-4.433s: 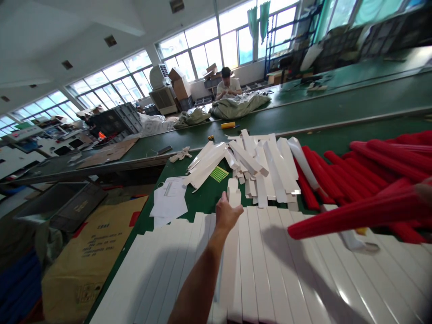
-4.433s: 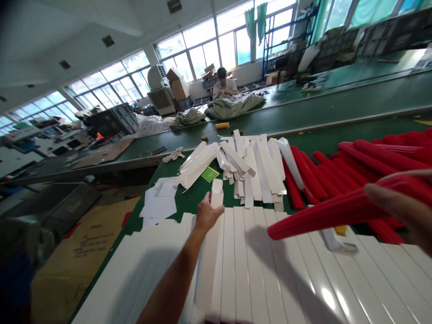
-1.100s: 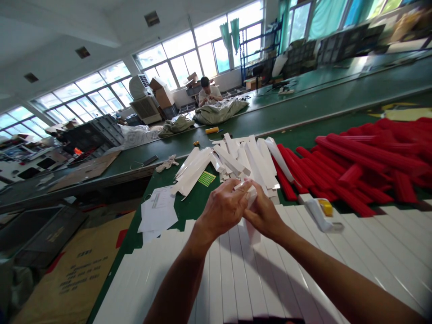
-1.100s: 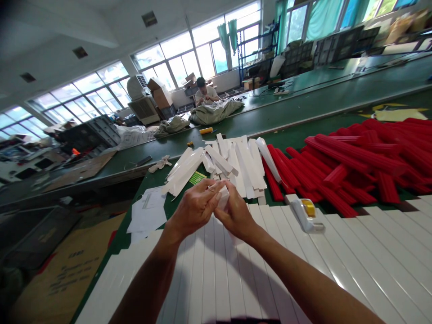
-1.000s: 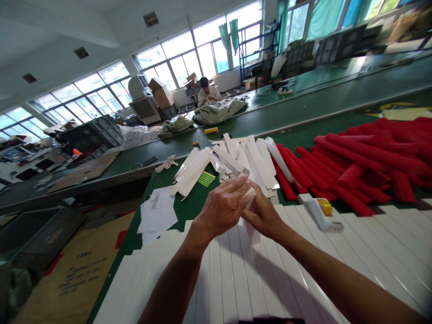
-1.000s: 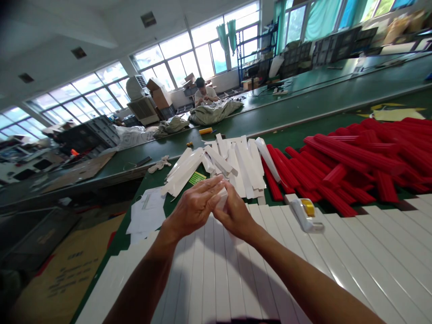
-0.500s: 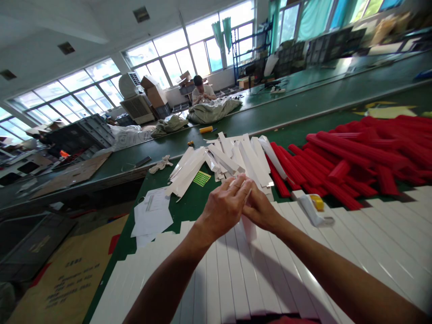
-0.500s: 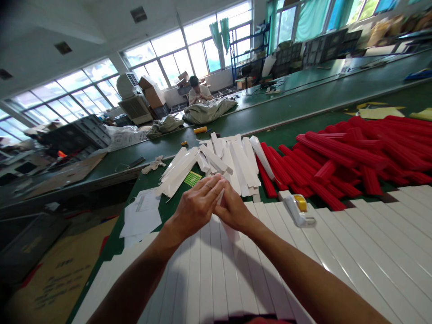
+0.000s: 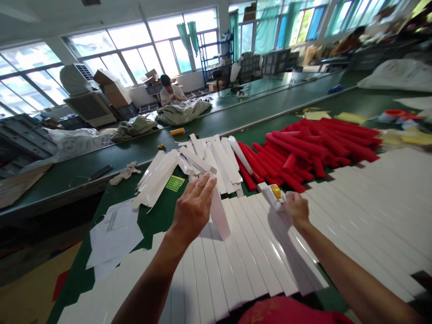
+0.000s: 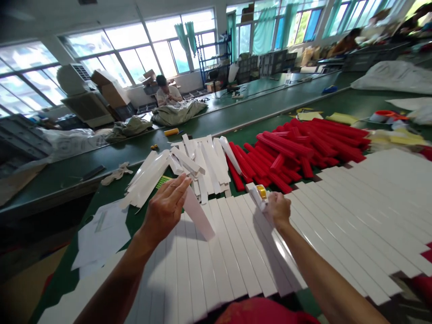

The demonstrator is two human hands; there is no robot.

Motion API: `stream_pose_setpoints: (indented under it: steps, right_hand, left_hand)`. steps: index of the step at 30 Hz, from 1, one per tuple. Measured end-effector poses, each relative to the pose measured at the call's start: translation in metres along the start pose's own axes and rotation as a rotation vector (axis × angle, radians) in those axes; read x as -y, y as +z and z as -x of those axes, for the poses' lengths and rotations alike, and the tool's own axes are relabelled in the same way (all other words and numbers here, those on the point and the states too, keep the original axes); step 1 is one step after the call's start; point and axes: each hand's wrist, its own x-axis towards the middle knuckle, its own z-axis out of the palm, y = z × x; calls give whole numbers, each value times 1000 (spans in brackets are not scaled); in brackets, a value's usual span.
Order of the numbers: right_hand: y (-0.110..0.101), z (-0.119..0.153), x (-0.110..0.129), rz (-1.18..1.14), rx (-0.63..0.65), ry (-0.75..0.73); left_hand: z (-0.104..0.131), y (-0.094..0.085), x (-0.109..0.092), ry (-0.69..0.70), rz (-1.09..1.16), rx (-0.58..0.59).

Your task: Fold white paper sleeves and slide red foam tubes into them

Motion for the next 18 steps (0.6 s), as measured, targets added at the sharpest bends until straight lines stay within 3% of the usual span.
stream_pose_setpoints:
  steps: [4,10,18]
  right_hand:
    - [-3,-7,-24,-118,133,214]
    - [11,-21,-17,-257,184,516]
    - [-1,-15,-25,-496,188,531]
  left_hand:
    - [-2,2,-5,3,6,7]
    - [1,2,-4,11,15,-34]
    - [-5,13,6,24,20,-190]
